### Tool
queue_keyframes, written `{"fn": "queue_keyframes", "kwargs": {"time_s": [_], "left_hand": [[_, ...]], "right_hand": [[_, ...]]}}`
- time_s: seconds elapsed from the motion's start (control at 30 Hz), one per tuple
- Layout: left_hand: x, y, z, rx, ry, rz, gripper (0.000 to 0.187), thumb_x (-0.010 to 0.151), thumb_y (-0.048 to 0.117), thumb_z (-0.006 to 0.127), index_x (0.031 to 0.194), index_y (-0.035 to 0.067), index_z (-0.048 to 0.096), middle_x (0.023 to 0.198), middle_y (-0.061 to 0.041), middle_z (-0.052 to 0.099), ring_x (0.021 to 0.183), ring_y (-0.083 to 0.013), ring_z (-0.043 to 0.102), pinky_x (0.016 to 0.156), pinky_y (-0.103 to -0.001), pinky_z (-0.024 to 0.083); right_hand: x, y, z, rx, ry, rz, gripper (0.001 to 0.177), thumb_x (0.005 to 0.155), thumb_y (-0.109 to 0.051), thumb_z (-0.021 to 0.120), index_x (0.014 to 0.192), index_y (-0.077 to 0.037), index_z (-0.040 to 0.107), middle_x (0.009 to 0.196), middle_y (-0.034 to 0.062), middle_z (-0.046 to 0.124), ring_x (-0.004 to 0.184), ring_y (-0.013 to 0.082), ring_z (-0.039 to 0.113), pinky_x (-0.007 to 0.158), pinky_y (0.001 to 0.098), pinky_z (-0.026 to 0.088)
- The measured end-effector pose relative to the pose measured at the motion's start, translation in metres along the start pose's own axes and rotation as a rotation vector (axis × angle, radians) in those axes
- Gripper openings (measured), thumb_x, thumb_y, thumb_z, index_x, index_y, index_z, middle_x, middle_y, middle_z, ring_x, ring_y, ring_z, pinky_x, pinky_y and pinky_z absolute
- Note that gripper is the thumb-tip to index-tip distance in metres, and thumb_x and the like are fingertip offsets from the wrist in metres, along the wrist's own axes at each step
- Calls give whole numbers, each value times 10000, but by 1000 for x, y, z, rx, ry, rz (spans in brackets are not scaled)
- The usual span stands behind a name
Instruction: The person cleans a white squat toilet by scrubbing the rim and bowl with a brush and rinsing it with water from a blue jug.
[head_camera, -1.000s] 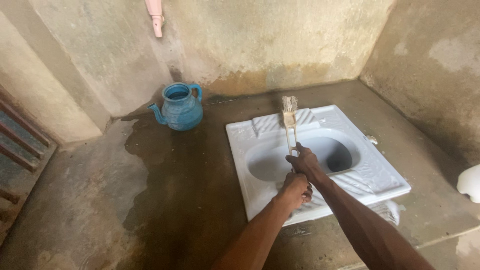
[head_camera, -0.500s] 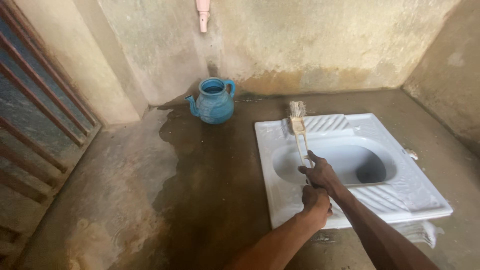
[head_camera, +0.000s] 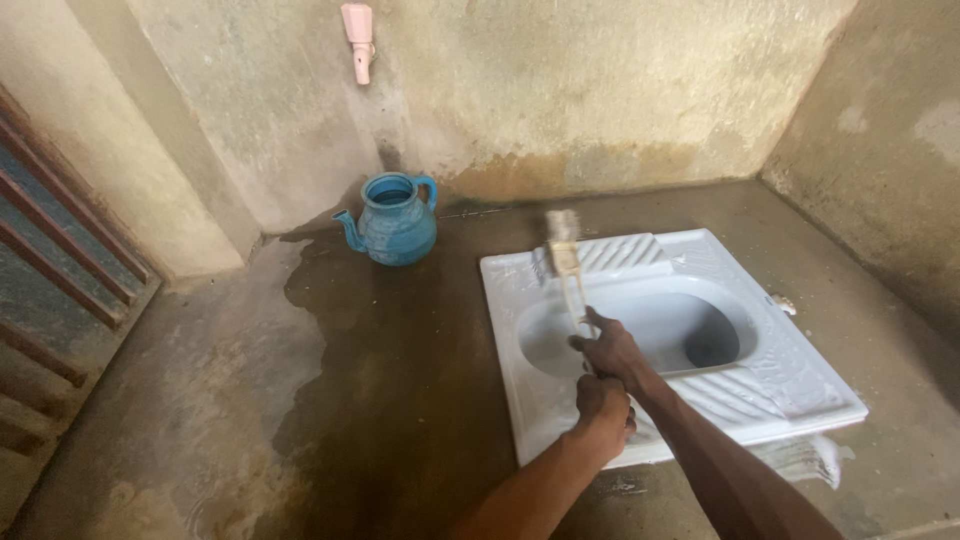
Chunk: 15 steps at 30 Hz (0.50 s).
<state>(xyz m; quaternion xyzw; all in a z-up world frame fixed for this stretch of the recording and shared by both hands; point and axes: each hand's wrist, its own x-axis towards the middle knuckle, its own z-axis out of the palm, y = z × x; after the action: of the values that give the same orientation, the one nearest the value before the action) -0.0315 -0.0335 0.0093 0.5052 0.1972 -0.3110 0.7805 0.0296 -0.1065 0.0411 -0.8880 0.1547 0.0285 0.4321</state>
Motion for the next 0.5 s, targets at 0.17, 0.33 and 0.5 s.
{"fn": "queue_keyframes", "kwargs": {"time_s": [0.17,0.33,0.5], "left_hand": [[-6,-2,4,-24,1,13,100,1021,104,418,972,40,477,713,-29,468,532,-109,421,452,-303,304],[73,-13,-7,-147,-301,-113,44,928,81,458,898,66,429,654,12,382,442,-86,328,361,-272,237],[28,-7,-10,117,-64,-9,114,1014,105,442,1047,20,511,724,-19,492,530,-81,427,455,-256,324]], "right_hand": [[-2,-8,-2,-37,-48,0,810,857,-277,753,1576,-150,403,771,198,748,641,242,715,655,380,580],[2,-4,-16,60,96,105,806,852,-248,752,1566,-104,407,829,181,765,653,239,729,663,387,601],[6,5,3,34,50,42,824,855,-276,761,1571,-103,392,822,178,757,642,226,740,672,366,611]]}}
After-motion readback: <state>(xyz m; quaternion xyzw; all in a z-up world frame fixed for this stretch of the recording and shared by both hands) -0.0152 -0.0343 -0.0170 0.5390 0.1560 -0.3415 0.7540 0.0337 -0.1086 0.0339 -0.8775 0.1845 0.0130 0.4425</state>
